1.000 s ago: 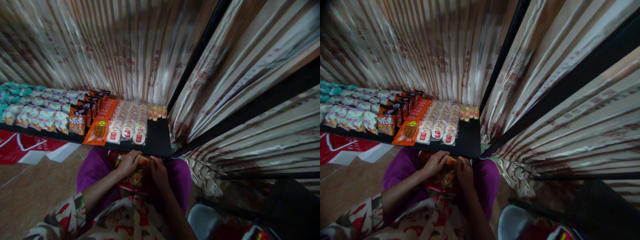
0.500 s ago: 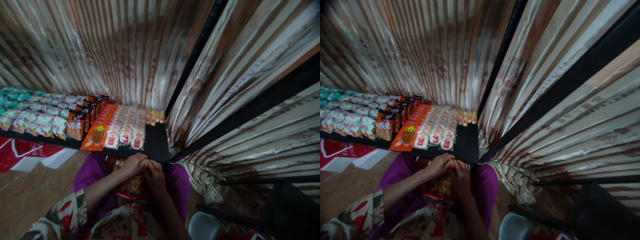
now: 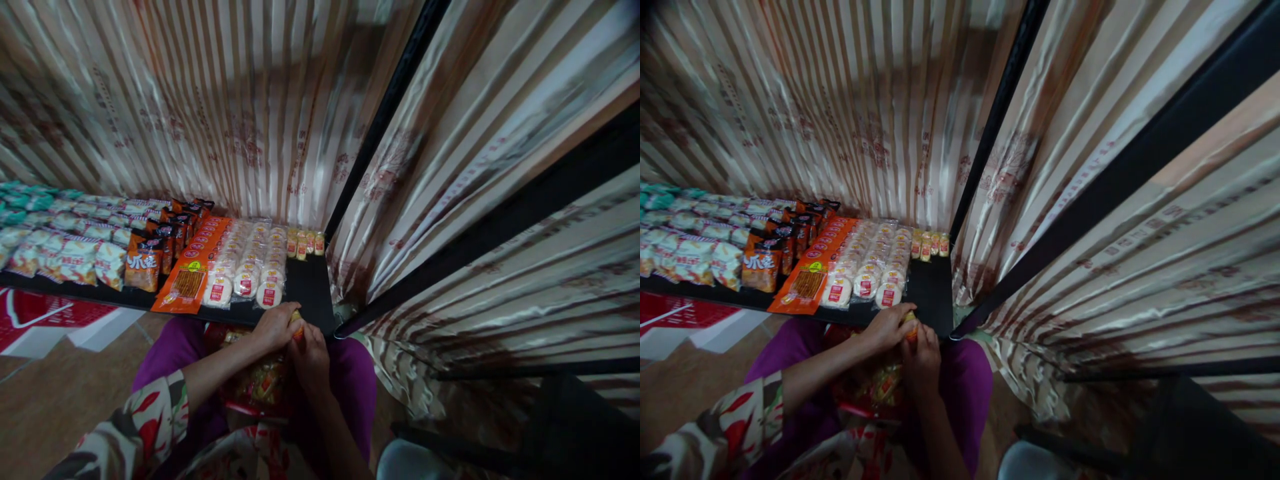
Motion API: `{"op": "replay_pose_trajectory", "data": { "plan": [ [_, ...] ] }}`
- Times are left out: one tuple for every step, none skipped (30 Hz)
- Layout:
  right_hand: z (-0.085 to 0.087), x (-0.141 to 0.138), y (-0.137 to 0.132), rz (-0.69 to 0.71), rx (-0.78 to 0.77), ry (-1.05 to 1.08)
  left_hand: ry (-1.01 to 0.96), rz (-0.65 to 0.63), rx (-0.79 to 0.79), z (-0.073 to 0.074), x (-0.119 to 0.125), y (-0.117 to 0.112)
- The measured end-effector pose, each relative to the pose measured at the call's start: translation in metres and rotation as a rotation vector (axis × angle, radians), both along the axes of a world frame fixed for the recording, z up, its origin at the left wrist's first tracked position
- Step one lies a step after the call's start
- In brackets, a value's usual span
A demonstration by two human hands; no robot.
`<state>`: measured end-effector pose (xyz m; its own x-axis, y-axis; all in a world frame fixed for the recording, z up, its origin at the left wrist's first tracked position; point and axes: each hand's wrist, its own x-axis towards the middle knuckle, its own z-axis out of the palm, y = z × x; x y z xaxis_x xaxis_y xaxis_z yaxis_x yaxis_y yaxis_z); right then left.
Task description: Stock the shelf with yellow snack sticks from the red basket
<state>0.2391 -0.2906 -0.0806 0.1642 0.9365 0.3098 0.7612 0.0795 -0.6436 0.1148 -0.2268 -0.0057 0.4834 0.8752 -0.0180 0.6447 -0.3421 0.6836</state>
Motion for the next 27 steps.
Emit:
{"op": "replay_pose_trajectory", "data": {
  "plan": [
    [0.001, 0.001, 0.004, -0.002, -0.013, 0.008, -0.014, 0.014, -0.001, 0.001, 0.002, 0.002],
    [0.002, 0.003, 0.008, -0.009, -0.020, 0.016, -0.028, 0.028, -0.004, 0.001, 0.003, 0.004],
    [0.003, 0.003, 0.012, -0.023, -0.018, 0.026, -0.044, 0.039, -0.008, 0.001, 0.005, 0.007],
    [0.003, 0.004, 0.016, -0.044, -0.011, 0.037, -0.061, 0.050, -0.011, 0.000, 0.007, 0.009],
    [0.003, 0.004, 0.020, -0.071, -0.001, 0.048, -0.080, 0.062, -0.013, -0.001, 0.008, 0.011],
    [0.003, 0.003, 0.024, -0.102, 0.011, 0.061, -0.100, 0.077, -0.015, -0.003, 0.010, 0.014],
    [0.003, 0.003, 0.027, -0.125, 0.020, 0.074, -0.120, 0.094, -0.019, -0.006, 0.012, 0.016],
    [0.002, 0.003, 0.030, -0.141, 0.027, 0.088, -0.141, 0.112, -0.026, -0.008, 0.014, 0.018],
    [0.001, 0.003, 0.033, -0.154, 0.032, 0.101, -0.160, 0.132, -0.036, -0.011, 0.015, 0.020],
    [0.000, 0.003, 0.036, -0.163, 0.033, 0.115, -0.178, 0.152, -0.047, -0.013, 0.017, 0.021],
    [-0.001, 0.003, 0.039, -0.175, 0.034, 0.127, -0.197, 0.171, -0.059, -0.015, 0.019, 0.023],
    [-0.002, 0.004, 0.041, -0.186, 0.031, 0.137, -0.216, 0.189, -0.072, -0.017, 0.021, 0.024],
    [-0.002, 0.005, 0.044, -0.200, 0.028, 0.148, -0.233, 0.206, -0.086, -0.018, 0.023, 0.024],
    [-0.003, 0.006, 0.047, -0.215, 0.026, 0.159, -0.249, 0.222, -0.097, -0.019, 0.024, 0.025],
    [-0.003, 0.007, 0.049, -0.228, 0.025, 0.167, -0.264, 0.231, -0.104, -0.020, 0.026, 0.025],
    [-0.004, 0.007, 0.052, -0.239, 0.025, 0.172, -0.274, 0.234, -0.104, -0.020, 0.028, 0.026],
    [-0.004, 0.008, 0.054, -0.247, 0.027, 0.174, -0.276, 0.232, -0.097, -0.021, 0.030, 0.026],
    [-0.005, 0.009, 0.057, -0.252, 0.026, 0.174, -0.270, 0.230, -0.086, -0.022, 0.031, 0.027],
    [-0.005, 0.009, 0.059, -0.261, 0.026, 0.171, -0.257, 0.233, -0.075, -0.022, 0.033, 0.028],
    [-0.006, 0.009, 0.061, -0.266, 0.023, 0.167, -0.239, 0.240, -0.068, -0.023, 0.034, 0.029],
    [-0.007, 0.010, 0.062, -0.272, 0.020, 0.166, -0.220, 0.250, -0.065, -0.024, 0.035, 0.030],
    [-0.008, 0.010, 0.064, -0.278, 0.015, 0.167, -0.203, 0.262, -0.064, -0.025, 0.036, 0.032],
    [-0.009, 0.010, 0.065, -0.281, 0.011, 0.169, -0.191, 0.270, -0.066, -0.027, 0.037, 0.033],
    [-0.010, 0.010, 0.066, -0.282, 0.007, 0.171, -0.185, 0.271, -0.066, -0.028, 0.038, 0.035],
    [-0.010, 0.011, 0.068, -0.280, 0.006, 0.172, -0.184, 0.271, -0.066, -0.029, 0.038, 0.036],
    [-0.011, 0.011, 0.069, -0.281, 0.005, 0.174, -0.183, 0.270, -0.067, -0.030, 0.039, 0.037],
    [-0.012, 0.011, 0.071, -0.287, 0.006, 0.175, -0.180, 0.272, -0.071, -0.031, 0.039, 0.038]
  ]
}}
